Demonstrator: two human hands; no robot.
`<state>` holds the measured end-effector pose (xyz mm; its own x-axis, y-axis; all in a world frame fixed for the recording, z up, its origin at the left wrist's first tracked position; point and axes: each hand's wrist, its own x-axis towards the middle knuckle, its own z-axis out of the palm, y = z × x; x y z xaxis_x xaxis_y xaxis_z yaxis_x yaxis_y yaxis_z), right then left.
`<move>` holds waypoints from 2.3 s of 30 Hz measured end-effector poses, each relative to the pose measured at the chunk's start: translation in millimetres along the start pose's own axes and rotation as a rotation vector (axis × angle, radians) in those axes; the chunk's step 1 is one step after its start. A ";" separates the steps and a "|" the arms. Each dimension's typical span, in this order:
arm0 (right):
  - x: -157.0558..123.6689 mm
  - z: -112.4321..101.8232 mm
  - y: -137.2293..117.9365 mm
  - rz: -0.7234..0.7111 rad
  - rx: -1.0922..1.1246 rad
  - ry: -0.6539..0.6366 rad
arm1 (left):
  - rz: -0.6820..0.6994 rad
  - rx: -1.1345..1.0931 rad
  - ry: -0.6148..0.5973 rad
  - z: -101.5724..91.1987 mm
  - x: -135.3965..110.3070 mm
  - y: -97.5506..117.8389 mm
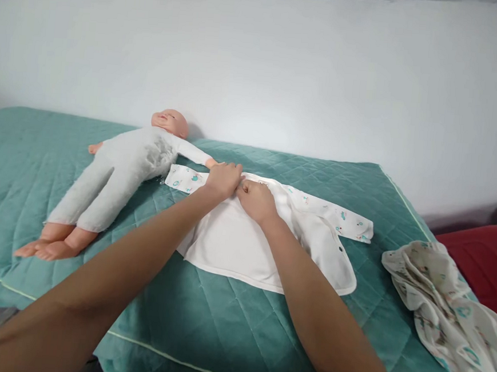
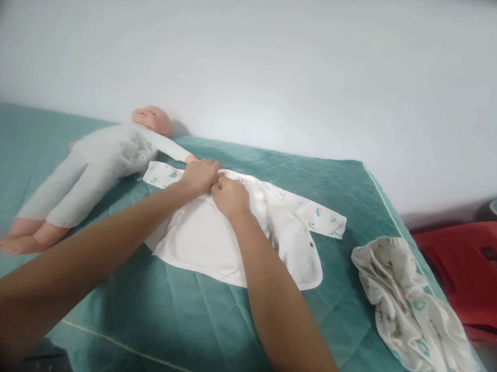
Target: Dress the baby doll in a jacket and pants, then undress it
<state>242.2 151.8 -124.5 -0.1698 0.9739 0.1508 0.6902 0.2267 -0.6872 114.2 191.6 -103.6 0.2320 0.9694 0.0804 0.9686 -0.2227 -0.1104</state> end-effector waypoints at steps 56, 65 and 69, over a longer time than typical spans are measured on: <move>-250.5 -24.0 15.1 -0.188 -0.681 0.084 | 0.162 -0.334 0.271 21.0 -244.1 71.6; -283.9 -18.2 7.7 -0.205 -0.712 0.106 | 0.210 -0.387 0.255 20.6 -248.5 65.8; -286.1 -17.8 4.7 -0.219 -0.709 0.091 | 0.310 -0.482 0.243 17.0 -248.0 63.2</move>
<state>306.5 -125.6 -158.3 -0.3175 0.8957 0.3112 0.9407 0.3389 -0.0158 116.4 -61.1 -147.3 0.4677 0.8136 0.3454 0.7709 -0.5667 0.2909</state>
